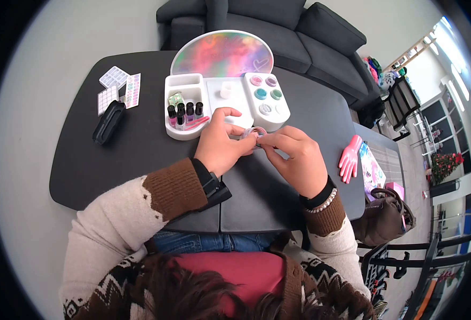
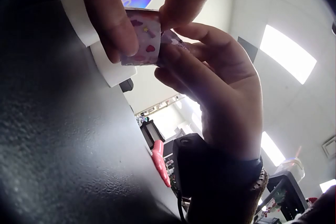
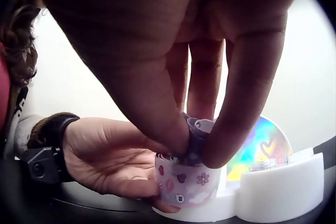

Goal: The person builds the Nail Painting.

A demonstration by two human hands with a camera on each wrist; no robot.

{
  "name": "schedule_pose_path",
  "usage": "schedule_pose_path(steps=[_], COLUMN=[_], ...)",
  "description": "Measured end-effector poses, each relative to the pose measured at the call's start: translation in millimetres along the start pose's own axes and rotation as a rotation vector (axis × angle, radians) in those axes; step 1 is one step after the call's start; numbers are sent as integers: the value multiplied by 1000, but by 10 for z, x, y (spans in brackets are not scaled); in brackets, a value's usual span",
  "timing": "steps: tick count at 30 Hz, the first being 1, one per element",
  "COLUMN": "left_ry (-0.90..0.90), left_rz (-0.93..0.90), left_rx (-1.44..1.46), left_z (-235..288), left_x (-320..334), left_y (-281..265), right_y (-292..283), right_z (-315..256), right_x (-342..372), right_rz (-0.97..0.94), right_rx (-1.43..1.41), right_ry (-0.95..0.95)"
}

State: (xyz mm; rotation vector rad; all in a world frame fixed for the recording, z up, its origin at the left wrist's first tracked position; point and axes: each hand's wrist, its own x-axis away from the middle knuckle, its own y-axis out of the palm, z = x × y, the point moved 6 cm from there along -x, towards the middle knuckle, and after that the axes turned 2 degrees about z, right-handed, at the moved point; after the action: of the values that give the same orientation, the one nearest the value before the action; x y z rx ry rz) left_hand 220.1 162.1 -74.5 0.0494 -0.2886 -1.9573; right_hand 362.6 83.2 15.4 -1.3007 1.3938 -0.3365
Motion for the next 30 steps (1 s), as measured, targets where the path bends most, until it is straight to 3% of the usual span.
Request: schedule_pose_path(steps=[8,19,30], left_ry=[7,11,15], left_rz=[6,-17,-41], left_rx=[-4,-67,-85], left_z=[-9,-38,-31], left_x=[-2,-19,-2], left_y=[-1,0,14], right_y=[29,89,96], right_z=[-3,-92,-199], right_x=[29,89,117], right_rz=[29,33,-36], right_rx=[-23,73,150], right_ry=[-3,149,73])
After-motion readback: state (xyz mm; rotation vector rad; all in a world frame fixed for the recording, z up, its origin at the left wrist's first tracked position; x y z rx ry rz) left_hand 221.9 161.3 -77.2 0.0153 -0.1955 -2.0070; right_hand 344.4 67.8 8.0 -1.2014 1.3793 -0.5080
